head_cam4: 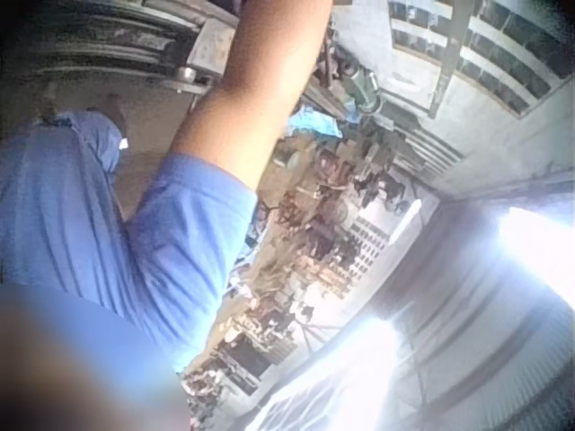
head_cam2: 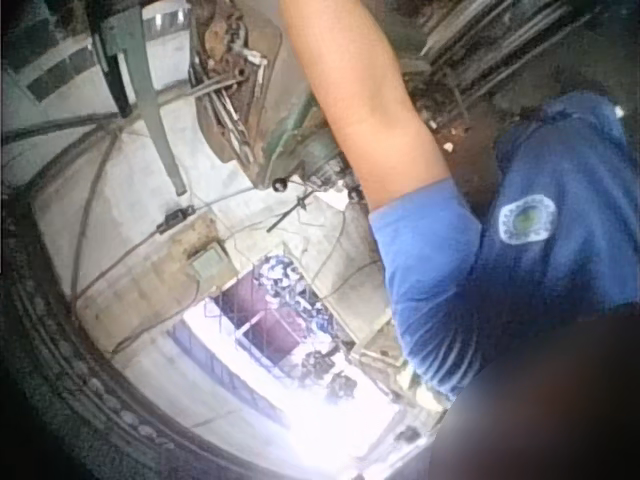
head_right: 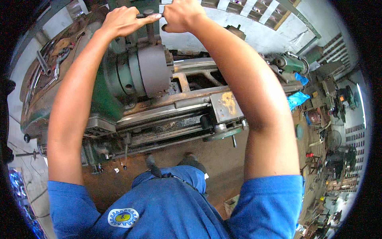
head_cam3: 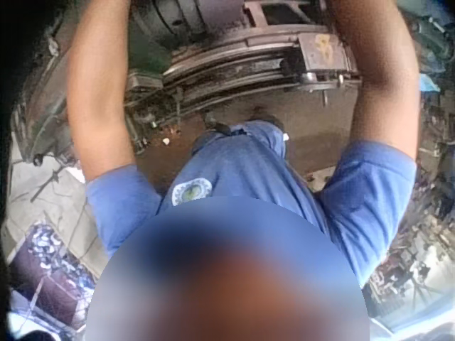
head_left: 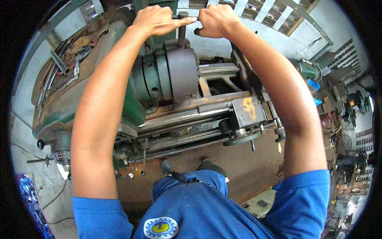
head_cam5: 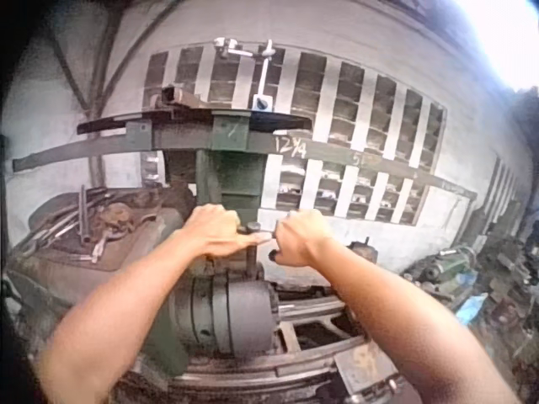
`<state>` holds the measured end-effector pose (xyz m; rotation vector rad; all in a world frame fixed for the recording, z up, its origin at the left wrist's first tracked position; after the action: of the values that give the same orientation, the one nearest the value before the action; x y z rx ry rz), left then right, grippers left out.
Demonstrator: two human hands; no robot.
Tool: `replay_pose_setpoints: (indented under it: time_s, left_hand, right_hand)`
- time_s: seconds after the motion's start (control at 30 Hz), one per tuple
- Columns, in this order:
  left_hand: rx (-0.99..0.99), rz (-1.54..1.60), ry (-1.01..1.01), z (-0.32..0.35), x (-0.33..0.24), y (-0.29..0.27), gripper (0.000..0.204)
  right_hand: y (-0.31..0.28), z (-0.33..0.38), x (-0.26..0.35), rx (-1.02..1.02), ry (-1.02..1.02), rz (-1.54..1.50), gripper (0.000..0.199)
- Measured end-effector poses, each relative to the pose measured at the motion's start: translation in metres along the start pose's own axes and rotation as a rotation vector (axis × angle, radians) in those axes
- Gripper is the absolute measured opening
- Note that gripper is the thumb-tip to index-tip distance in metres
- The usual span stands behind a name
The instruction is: The person operates a metal lathe, using a file to smooth a rotating cylindrical workpiece. They then remove the workpiece, place the file on the machine, and handle several small metal rods.
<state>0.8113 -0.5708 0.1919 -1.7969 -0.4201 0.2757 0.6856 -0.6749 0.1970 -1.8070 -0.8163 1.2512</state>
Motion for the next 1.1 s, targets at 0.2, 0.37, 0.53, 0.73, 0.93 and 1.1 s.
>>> replay_pose_setpoints:
  time_s: [0.2,0.37,0.53,0.73,0.93,1.1]
  left_hand:
    - [0.018,-0.05,-0.16,0.007,-0.013,-0.005,0.102]
    - [-0.005,-0.102,-0.152,0.005,-0.021,-0.004,0.102]
    - [0.014,-0.104,-0.205,0.001,-0.014,-0.008,0.095]
    - [0.051,-0.124,-0.185,-0.008,-0.005,0.002,0.114]
    - [0.063,-0.029,-0.076,-0.017,0.011,0.006,0.109]
    - [0.072,0.01,-0.032,-0.016,0.021,0.004,0.109]
  right_hand:
    - [0.004,-0.008,-0.006,-0.172,-0.122,0.012,0.024]
    - [0.013,-0.014,-0.012,-0.314,-0.174,-0.086,0.019]
    - [0.018,-0.022,-0.013,-0.396,-0.234,-0.091,0.019]
    - [0.011,-0.022,-0.012,-0.322,-0.191,-0.117,0.016]
    - [0.005,-0.007,-0.012,0.051,0.236,-0.249,0.044]
    - [0.002,0.005,-0.01,0.178,0.156,-0.213,0.043]
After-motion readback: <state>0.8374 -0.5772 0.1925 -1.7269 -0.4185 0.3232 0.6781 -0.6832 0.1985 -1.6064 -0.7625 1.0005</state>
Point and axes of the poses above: each hand's wrist, its own z-axis away from the middle knuckle, its own y-axis out of the palm, x = y × z, the point moved 4 cm from there along -z, towards the middle knuckle, and after that the axes turned 3 degrees about x, right-handed, at the moved point
